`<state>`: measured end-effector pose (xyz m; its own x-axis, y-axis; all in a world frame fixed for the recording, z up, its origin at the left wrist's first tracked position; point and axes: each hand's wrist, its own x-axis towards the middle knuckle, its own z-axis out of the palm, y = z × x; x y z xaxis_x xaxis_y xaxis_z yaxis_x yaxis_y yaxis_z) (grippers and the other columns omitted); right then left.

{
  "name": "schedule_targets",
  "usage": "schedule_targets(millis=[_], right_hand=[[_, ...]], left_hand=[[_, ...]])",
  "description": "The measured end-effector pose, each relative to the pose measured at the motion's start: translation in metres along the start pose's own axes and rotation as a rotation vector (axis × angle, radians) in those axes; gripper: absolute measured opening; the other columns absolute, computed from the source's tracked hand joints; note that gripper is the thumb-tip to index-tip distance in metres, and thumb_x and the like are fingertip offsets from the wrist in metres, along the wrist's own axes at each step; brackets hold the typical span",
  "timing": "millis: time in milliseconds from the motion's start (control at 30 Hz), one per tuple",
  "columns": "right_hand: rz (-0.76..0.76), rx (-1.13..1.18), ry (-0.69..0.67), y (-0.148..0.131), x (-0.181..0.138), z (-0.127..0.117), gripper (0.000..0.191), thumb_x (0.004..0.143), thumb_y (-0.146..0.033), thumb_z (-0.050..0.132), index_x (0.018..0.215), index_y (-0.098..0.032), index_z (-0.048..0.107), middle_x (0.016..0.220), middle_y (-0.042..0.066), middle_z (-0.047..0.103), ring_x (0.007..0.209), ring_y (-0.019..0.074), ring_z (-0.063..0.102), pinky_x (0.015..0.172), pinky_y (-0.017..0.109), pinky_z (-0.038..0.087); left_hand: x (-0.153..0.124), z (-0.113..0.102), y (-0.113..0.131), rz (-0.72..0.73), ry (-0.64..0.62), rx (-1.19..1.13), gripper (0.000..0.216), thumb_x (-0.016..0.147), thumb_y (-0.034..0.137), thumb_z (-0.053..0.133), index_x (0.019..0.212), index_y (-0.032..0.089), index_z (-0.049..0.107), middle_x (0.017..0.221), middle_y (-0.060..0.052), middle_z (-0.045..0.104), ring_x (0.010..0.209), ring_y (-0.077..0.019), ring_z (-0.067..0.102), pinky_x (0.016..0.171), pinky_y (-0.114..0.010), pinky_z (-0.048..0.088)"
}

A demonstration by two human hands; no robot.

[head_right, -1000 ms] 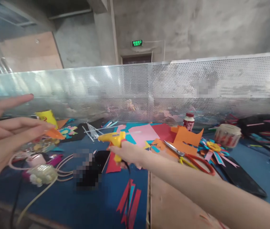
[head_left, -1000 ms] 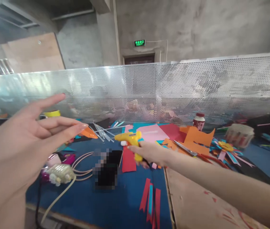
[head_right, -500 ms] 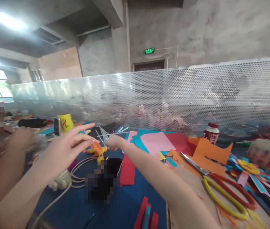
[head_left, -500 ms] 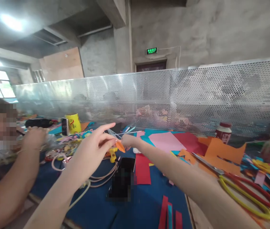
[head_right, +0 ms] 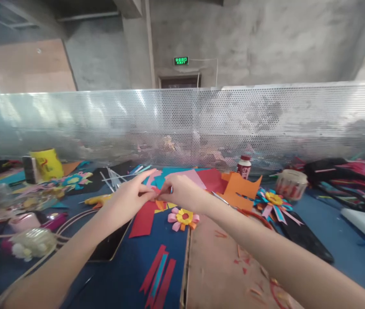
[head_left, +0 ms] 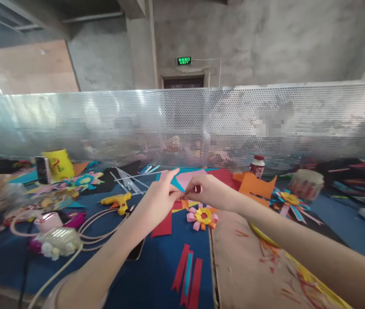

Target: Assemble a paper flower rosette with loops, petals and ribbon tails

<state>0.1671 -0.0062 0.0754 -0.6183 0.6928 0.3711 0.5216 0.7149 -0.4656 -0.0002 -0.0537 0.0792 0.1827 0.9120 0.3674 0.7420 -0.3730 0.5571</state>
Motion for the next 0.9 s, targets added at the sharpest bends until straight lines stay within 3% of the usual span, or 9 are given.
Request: schedule_targets(millis=[167,367,500,600,733,800,900], right_hand=[[0.176,-0.100,0.038,0.013,-0.020,-0.011,0.013,0.076,-0.024,0.062,0.070,-0.016,0.070,0.070,0.005,0.067,0.061,0.0135,0.056,0.055,0.025,0.038],[0.289,-0.147,0.076,0.026,-0.036,-0.011,0.016,0.076,-0.026,0.062,0.072,-0.013,0.070,0.076,0.011,0.069,0.063,0.0167,0.058,0.055,0.027,0.038],[0.308,-0.089,0.061,0.037,-0.041,-0.008,0.017,0.075,-0.026,0.061,0.068,-0.013,0.069,0.071,0.008,0.068,0.058,0.0143,0.056,0.052,0.025,0.038],[0.293,-0.051,0.092,0.051,-0.047,-0.007,0.010,0.073,-0.019,0.059,0.070,-0.015,0.069,0.070,0.005,0.068,0.060,0.0133,0.056,0.056,0.025,0.039],[0.293,0.021,0.187,0.070,-0.062,-0.013,0.010,0.072,-0.017,0.057,0.069,-0.016,0.067,0.070,0.002,0.065,0.063,0.0125,0.054,0.061,0.025,0.040],[0.311,0.077,0.230,0.076,-0.070,-0.017,0.013,0.075,-0.023,0.057,0.071,-0.015,0.067,0.069,0.002,0.064,0.062,0.0123,0.053,0.059,0.024,0.039],[0.328,0.157,0.276,0.082,-0.077,-0.017,0.020,0.079,-0.031,0.056,0.072,-0.016,0.066,0.068,0.002,0.063,0.061,0.0122,0.051,0.058,0.025,0.039]], left_hand=[[0.016,0.027,0.012,0.003,-0.059,-0.080,0.064,0.077,0.022,0.047,0.138,0.010,0.032,0.073,-0.003,0.071,0.076,-0.0212,0.064,0.073,-0.033,0.046],[0.031,0.056,0.014,-0.017,-0.110,-0.141,0.068,0.076,0.025,0.050,0.139,0.011,0.031,0.069,-0.004,0.070,0.061,-0.0198,0.062,0.054,-0.028,0.043],[0.038,0.066,0.015,-0.041,-0.142,-0.092,0.069,0.076,0.022,0.050,0.139,0.005,0.029,0.073,-0.006,0.071,0.071,-0.0213,0.065,0.062,-0.030,0.046],[0.044,0.073,0.005,-0.045,-0.184,-0.065,0.059,0.081,0.031,0.047,0.135,0.010,0.036,0.087,-0.010,0.072,0.077,-0.0214,0.066,0.063,-0.029,0.047],[0.049,0.086,-0.024,-0.049,-0.202,0.089,0.041,0.078,0.048,0.050,0.099,0.015,0.064,0.093,-0.013,0.069,0.086,-0.0268,0.063,0.067,-0.031,0.042],[0.048,0.094,-0.037,-0.072,-0.223,0.180,0.037,0.067,0.051,0.060,0.076,0.017,0.067,0.081,-0.011,0.068,0.084,-0.0300,0.061,0.066,-0.033,0.040],[0.048,0.105,-0.047,-0.094,-0.231,0.281,0.038,0.055,0.055,0.066,0.063,0.018,0.063,0.078,-0.009,0.064,0.087,-0.0330,0.058,0.066,-0.033,0.038]])
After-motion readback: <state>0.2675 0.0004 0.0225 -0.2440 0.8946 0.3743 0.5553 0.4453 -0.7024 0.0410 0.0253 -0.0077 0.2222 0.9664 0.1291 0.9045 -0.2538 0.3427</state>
